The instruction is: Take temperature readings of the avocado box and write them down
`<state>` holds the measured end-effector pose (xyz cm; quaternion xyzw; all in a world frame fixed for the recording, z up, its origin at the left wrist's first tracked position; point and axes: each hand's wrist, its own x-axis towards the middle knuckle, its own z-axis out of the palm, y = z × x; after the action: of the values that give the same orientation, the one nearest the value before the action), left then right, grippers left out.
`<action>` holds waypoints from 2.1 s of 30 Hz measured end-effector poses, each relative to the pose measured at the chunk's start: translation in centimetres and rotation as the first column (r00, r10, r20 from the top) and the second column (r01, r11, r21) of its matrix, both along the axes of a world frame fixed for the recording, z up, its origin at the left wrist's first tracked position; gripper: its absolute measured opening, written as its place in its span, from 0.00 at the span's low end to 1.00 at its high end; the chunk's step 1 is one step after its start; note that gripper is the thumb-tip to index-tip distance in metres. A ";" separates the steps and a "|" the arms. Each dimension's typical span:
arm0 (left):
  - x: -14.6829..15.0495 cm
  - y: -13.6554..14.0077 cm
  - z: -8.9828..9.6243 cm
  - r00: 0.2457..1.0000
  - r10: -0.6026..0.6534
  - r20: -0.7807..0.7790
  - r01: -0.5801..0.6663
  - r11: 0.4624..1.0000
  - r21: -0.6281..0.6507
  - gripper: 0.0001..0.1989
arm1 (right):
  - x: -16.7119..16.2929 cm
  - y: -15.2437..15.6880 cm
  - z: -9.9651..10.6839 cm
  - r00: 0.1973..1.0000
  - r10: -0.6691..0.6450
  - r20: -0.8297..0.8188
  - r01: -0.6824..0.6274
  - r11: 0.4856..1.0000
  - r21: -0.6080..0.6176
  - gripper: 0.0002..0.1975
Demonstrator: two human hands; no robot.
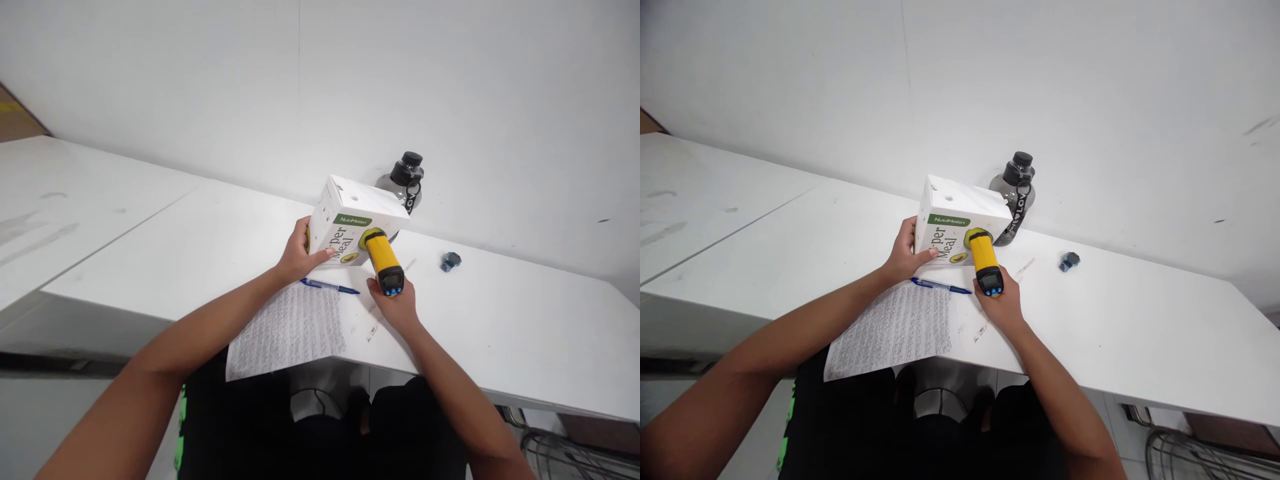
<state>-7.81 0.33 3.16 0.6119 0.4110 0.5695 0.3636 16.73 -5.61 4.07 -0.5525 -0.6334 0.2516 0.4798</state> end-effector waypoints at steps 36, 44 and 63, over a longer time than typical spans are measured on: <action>-2.9 4.7 -1.1 0.892 0.255 -0.372 -0.369 0.888 -0.275 0.41 | 0.4 1.9 -1.3 0.918 -0.100 -0.384 0.053 0.990 -0.132 0.21; -2.9 4.6 -1.2 0.893 0.245 -0.377 -0.355 0.899 -0.255 0.40 | 0.5 1.8 -1.2 0.926 -0.104 -0.363 0.055 0.988 -0.142 0.20; -3.1 5.1 -2.4 0.897 0.262 -0.356 -0.352 0.910 -0.219 0.40 | 1.7 2.3 -1.0 0.992 -0.115 0.052 0.122 0.981 -0.149 0.35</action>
<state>-10.88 5.40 0.75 0.5653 0.6321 0.4505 0.2792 18.41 -3.36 3.08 -0.6294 -0.5888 0.2580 0.4366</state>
